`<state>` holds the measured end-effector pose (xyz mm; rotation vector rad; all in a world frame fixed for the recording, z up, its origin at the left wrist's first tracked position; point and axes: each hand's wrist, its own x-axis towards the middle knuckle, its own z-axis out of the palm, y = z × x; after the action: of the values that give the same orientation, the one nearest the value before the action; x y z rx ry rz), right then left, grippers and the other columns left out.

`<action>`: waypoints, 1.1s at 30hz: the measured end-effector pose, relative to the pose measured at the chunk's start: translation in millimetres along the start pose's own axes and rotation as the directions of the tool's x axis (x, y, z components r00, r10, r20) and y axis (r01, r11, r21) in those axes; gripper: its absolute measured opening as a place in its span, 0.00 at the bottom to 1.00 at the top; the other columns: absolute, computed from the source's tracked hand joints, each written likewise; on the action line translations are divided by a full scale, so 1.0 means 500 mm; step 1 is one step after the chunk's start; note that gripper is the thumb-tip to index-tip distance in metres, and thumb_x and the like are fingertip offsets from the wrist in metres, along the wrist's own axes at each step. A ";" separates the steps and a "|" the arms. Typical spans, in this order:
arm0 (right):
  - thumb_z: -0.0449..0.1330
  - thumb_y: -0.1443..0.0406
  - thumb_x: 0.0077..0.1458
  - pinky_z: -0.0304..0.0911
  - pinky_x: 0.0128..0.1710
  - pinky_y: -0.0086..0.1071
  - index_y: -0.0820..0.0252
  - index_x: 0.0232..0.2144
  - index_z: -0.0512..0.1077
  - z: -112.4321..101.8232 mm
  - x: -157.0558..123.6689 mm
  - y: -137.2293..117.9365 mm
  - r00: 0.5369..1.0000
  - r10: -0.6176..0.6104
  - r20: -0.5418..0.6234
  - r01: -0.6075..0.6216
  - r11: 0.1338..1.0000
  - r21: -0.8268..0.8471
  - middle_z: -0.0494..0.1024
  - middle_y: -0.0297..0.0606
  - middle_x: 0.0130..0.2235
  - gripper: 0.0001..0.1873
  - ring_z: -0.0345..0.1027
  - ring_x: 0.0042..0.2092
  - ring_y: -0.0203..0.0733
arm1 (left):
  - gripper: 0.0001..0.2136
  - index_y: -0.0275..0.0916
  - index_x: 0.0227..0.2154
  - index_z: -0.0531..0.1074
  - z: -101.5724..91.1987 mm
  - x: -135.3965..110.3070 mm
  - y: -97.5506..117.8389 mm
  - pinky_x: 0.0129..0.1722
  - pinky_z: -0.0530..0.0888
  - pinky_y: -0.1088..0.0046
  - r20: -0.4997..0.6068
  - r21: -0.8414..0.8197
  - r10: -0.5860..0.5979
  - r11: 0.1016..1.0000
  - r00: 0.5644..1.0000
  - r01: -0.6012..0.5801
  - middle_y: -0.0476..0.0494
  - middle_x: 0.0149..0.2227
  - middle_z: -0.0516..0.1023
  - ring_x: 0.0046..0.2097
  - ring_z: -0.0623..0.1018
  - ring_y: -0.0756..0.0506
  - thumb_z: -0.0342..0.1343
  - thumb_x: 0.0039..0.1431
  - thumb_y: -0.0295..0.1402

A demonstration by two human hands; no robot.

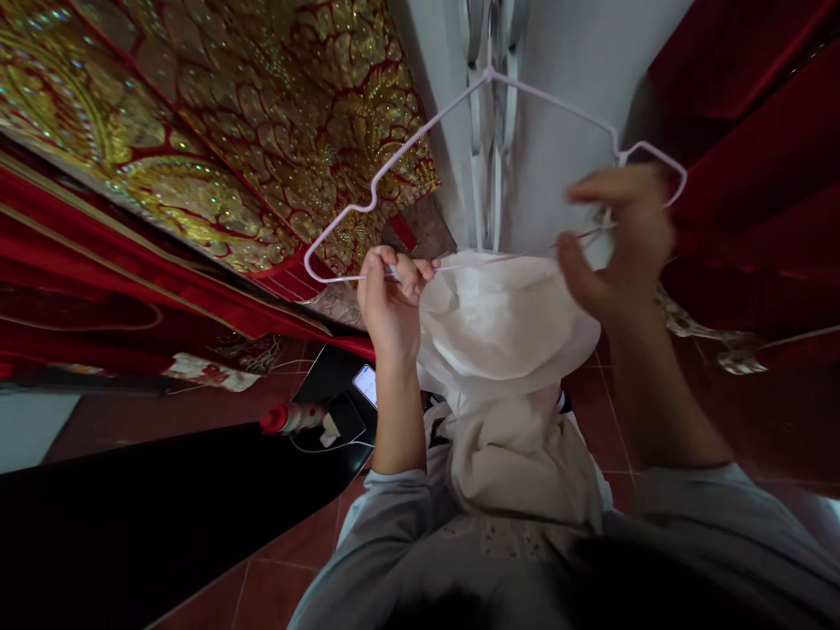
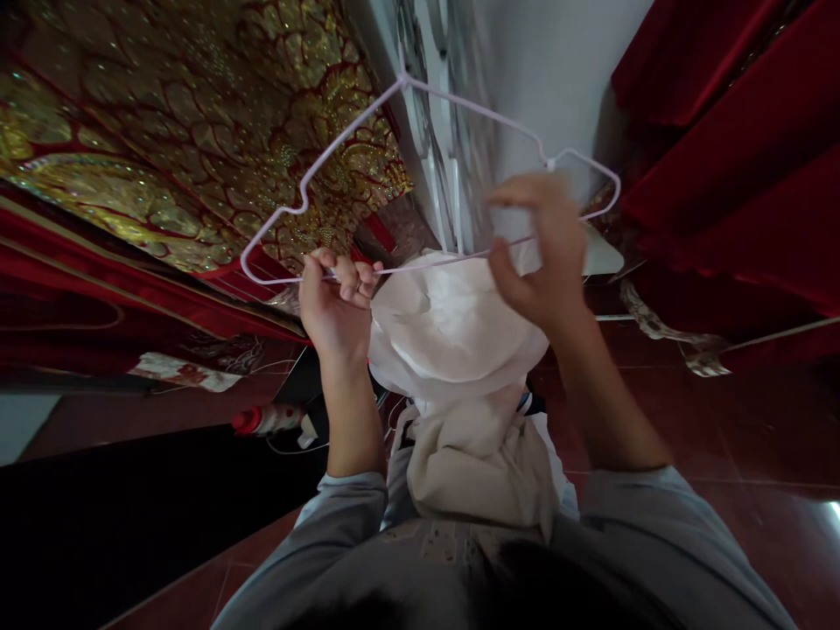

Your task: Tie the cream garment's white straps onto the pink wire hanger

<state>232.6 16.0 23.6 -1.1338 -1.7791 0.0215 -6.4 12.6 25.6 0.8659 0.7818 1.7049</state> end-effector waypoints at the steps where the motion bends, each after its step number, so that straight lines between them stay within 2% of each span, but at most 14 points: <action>1: 0.59 0.54 0.63 0.64 0.59 0.55 0.49 0.53 0.71 0.015 -0.017 -0.001 0.992 -0.038 0.118 0.037 0.999 0.014 0.79 0.44 0.50 0.18 0.71 0.55 0.56 | 0.16 0.43 0.32 0.69 -0.007 0.002 -0.001 0.47 0.80 0.68 -0.010 0.022 0.010 1.000 1.000 -0.010 0.54 0.20 0.64 0.31 0.79 0.47 0.53 0.73 0.48; 4: 0.58 0.60 0.63 0.65 0.51 0.48 0.49 0.52 0.75 0.047 -0.046 -0.001 0.964 -0.114 0.241 0.121 0.992 -0.017 0.82 0.38 0.41 0.15 0.74 0.44 0.50 | 0.13 0.43 0.40 0.76 -0.050 0.011 -0.002 0.40 0.81 0.73 -0.053 0.104 0.072 0.992 0.996 -0.066 0.43 0.37 0.83 0.44 0.84 0.44 0.53 0.71 0.45; 6: 0.58 0.61 0.63 0.63 0.51 0.48 0.50 0.51 0.76 0.049 -0.050 0.005 0.972 -0.107 0.209 0.120 0.991 -0.054 0.82 0.37 0.40 0.15 0.74 0.43 0.49 | 0.11 0.42 0.45 0.79 -0.093 0.020 0.002 0.31 0.78 0.76 -0.108 0.151 0.173 0.976 0.979 -0.156 0.41 0.51 0.84 0.50 0.84 0.42 0.53 0.68 0.38; 9: 0.58 0.61 0.64 0.61 0.54 0.49 0.50 0.47 0.76 0.034 -0.046 0.023 0.977 -0.093 0.195 0.111 0.990 -0.085 0.82 0.36 0.40 0.12 0.74 0.44 0.48 | 0.13 0.43 0.42 0.84 -0.150 0.033 0.023 0.22 0.68 0.79 -0.213 0.281 0.393 0.901 0.894 -0.330 0.45 0.48 0.86 0.46 0.85 0.43 0.56 0.62 0.26; 11: 0.58 0.62 0.64 0.61 0.56 0.50 0.49 0.46 0.76 0.026 -0.048 0.034 0.979 -0.091 0.180 0.110 0.989 -0.099 0.82 0.36 0.40 0.10 0.73 0.45 0.48 | 0.09 0.43 0.40 0.85 -0.168 0.041 0.045 0.28 0.74 0.76 -0.164 0.382 0.493 0.831 0.855 -0.406 0.47 0.44 0.87 0.45 0.86 0.44 0.62 0.61 0.26; 15: 0.58 0.60 0.64 0.61 0.60 0.55 0.48 0.46 0.76 0.038 -0.062 0.034 0.988 -0.106 0.113 0.118 0.987 -0.108 0.80 0.37 0.40 0.11 0.71 0.46 0.50 | 0.15 0.42 0.48 0.84 -0.137 0.055 0.094 0.51 0.80 0.63 0.195 0.486 0.340 0.781 0.920 -0.392 0.45 0.45 0.87 0.48 0.84 0.42 0.72 0.58 0.35; 18: 0.59 0.59 0.62 0.59 0.63 0.59 0.47 0.46 0.74 0.053 -0.071 0.025 0.994 -0.098 0.057 0.105 0.986 -0.128 0.78 0.38 0.39 0.10 0.71 0.47 0.52 | 0.13 0.41 0.43 0.84 -0.081 0.067 0.117 0.37 0.77 0.69 0.355 0.587 0.231 0.699 0.906 -0.408 0.47 0.34 0.84 0.35 0.81 0.46 0.74 0.56 0.35; 20: 0.60 0.60 0.61 0.59 0.64 0.60 0.47 0.46 0.73 0.058 -0.074 0.021 0.992 -0.121 0.030 0.123 0.985 -0.122 0.77 0.37 0.38 0.10 0.72 0.47 0.51 | 0.05 0.41 0.32 0.82 -0.053 0.080 0.120 0.28 0.69 0.71 0.382 0.654 0.267 0.598 0.885 -0.463 0.51 0.26 0.77 0.28 0.73 0.49 0.72 0.59 0.34; 21: 0.60 0.60 0.61 0.58 0.64 0.60 0.48 0.46 0.73 0.059 -0.075 0.020 0.991 -0.132 0.020 0.133 0.984 -0.118 0.77 0.36 0.37 0.11 0.72 0.46 0.51 | 0.08 0.42 0.27 0.80 -0.046 0.088 0.117 0.27 0.67 0.71 0.387 0.663 0.291 0.572 0.875 -0.483 0.51 0.24 0.74 0.26 0.70 0.50 0.70 0.61 0.33; 23: 0.60 0.60 0.61 0.58 0.65 0.61 0.47 0.47 0.73 0.061 -0.077 0.021 0.992 -0.127 0.015 0.128 0.984 -0.124 0.77 0.36 0.38 0.11 0.72 0.46 0.51 | 0.11 0.41 0.25 0.78 -0.047 0.103 0.100 0.28 0.65 0.71 0.366 0.604 0.327 0.629 0.871 -0.489 0.51 0.24 0.74 0.26 0.69 0.51 0.66 0.64 0.28; 25: 0.59 0.59 0.62 0.57 0.66 0.62 0.46 0.48 0.73 0.065 -0.079 0.022 0.995 -0.098 0.033 0.102 0.985 -0.140 0.78 0.37 0.40 0.12 0.72 0.48 0.52 | 0.09 0.40 0.29 0.80 -0.061 0.112 0.068 0.30 0.68 0.72 0.230 0.439 0.338 0.801 0.913 -0.407 0.51 0.25 0.75 0.28 0.73 0.52 0.62 0.66 0.25; 28: 0.57 0.59 0.64 0.56 0.67 0.63 0.45 0.50 0.73 0.074 -0.078 0.019 0.994 -0.091 0.059 0.098 0.988 -0.123 0.80 0.38 0.43 0.13 0.72 0.51 0.53 | 0.06 0.40 0.35 0.77 -0.076 0.100 0.013 0.33 0.72 0.73 -0.079 0.111 0.128 0.987 0.989 -0.119 0.52 0.27 0.76 0.28 0.76 0.52 0.59 0.70 0.34; 30: 0.57 0.59 0.64 0.57 0.66 0.63 0.45 0.52 0.72 0.076 -0.076 0.012 0.992 -0.109 0.060 0.114 0.990 -0.088 0.80 0.39 0.45 0.14 0.73 0.52 0.53 | 0.12 0.41 0.36 0.75 -0.072 0.079 -0.014 0.34 0.74 0.73 -0.099 0.008 -0.004 1.000 0.995 0.005 0.50 0.28 0.77 0.31 0.79 0.50 0.60 0.69 0.44; 33: 0.59 0.59 0.65 0.61 0.64 0.61 0.45 0.56 0.72 0.064 -0.072 0.010 0.990 -0.138 0.025 0.139 0.990 -0.035 0.80 0.40 0.49 0.17 0.73 0.54 0.54 | 0.17 0.41 0.36 0.73 -0.050 0.049 -0.032 0.35 0.75 0.73 -0.022 0.019 0.051 0.999 0.998 -0.050 0.50 0.26 0.75 0.33 0.81 0.48 0.62 0.66 0.51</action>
<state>215.2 7.9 -20.9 -1.0364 -1.8815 -0.0823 -25.1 37.9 3.5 0.8876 0.7981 1.7565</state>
